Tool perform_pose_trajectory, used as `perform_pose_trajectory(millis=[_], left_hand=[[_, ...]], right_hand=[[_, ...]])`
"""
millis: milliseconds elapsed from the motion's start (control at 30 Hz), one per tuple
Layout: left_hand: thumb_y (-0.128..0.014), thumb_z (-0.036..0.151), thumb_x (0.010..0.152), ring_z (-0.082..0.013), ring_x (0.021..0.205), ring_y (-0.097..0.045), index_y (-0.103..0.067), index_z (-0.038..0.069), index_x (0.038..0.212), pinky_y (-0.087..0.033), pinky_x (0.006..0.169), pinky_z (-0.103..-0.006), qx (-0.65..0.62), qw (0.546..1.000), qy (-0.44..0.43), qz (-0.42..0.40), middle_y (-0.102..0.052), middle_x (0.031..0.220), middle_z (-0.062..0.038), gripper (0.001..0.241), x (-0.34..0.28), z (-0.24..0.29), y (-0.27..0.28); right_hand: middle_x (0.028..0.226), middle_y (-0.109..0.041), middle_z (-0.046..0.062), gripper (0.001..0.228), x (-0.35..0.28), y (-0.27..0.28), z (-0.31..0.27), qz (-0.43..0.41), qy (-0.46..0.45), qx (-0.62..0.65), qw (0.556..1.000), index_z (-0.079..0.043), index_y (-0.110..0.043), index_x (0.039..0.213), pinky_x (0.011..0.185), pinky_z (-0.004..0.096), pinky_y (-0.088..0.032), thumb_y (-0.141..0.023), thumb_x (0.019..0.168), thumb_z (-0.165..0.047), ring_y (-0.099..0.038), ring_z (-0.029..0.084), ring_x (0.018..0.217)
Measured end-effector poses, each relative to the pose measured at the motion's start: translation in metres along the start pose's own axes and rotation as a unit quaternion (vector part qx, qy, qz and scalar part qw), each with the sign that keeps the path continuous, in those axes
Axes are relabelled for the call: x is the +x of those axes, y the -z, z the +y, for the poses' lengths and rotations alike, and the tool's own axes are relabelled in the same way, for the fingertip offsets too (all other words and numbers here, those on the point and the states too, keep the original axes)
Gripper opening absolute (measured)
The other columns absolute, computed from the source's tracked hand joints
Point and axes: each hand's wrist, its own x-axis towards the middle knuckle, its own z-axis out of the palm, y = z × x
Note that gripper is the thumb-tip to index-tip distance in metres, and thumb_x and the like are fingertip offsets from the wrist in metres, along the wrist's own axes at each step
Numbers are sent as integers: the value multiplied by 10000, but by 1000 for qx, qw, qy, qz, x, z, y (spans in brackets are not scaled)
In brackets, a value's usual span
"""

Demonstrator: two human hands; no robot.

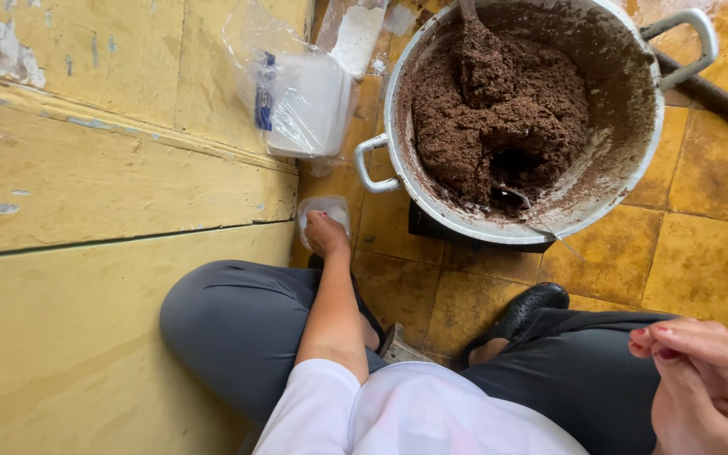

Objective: Mixing ingredients in a large pot using a spoon and adding contents from small packets

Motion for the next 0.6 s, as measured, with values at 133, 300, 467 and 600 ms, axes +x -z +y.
perform_pose_trajectory(millis=[133, 300, 467, 600], left_hand=[[-524, 38, 943, -425, 936, -676, -623, 143, 1115, -499, 737, -557, -69, 997, 15, -28, -731, 1035, -151, 224, 6, -1, -12], [-520, 65, 933, -435, 974, -648, -740, 130, 1176, -511, 865, -527, -62, 997, 2, -41, -641, 1213, -159, 334, 10, -9, -28], [-605, 166, 919, -404, 830, -650, -805, 180, 948, -497, 825, -506, -73, 997, 27, -26, -638, 1070, -103, 202, 13, -6, -24], [-600, 324, 959, -406, 951, -628, -818, 156, 915, -477, 721, -590, -47, 997, 59, -1, -683, 1071, -108, 279, 5, 11, -1]], right_hand=[[1145, -639, 180, 158, -4, 11, 5, 9, -29, 7, 1000, 10, -623, 1187, 899, 271, -647, -562, 1041, 19, -712, 264, 1061], [1115, -633, 178, 180, -4, 16, 7, 16, -9, 20, 1000, 10, -621, 1205, 886, 255, -641, -580, 1030, 10, -708, 240, 1016], [1109, -621, 208, 146, -3, 10, -4, 13, -9, 4, 1000, 43, -610, 1200, 907, 308, -627, -568, 1061, 30, -693, 280, 1033], [1115, -624, 197, 148, -6, 12, -2, 17, -4, 7, 1000, 31, -617, 1204, 927, 301, -622, -589, 1060, 16, -692, 260, 1020]])
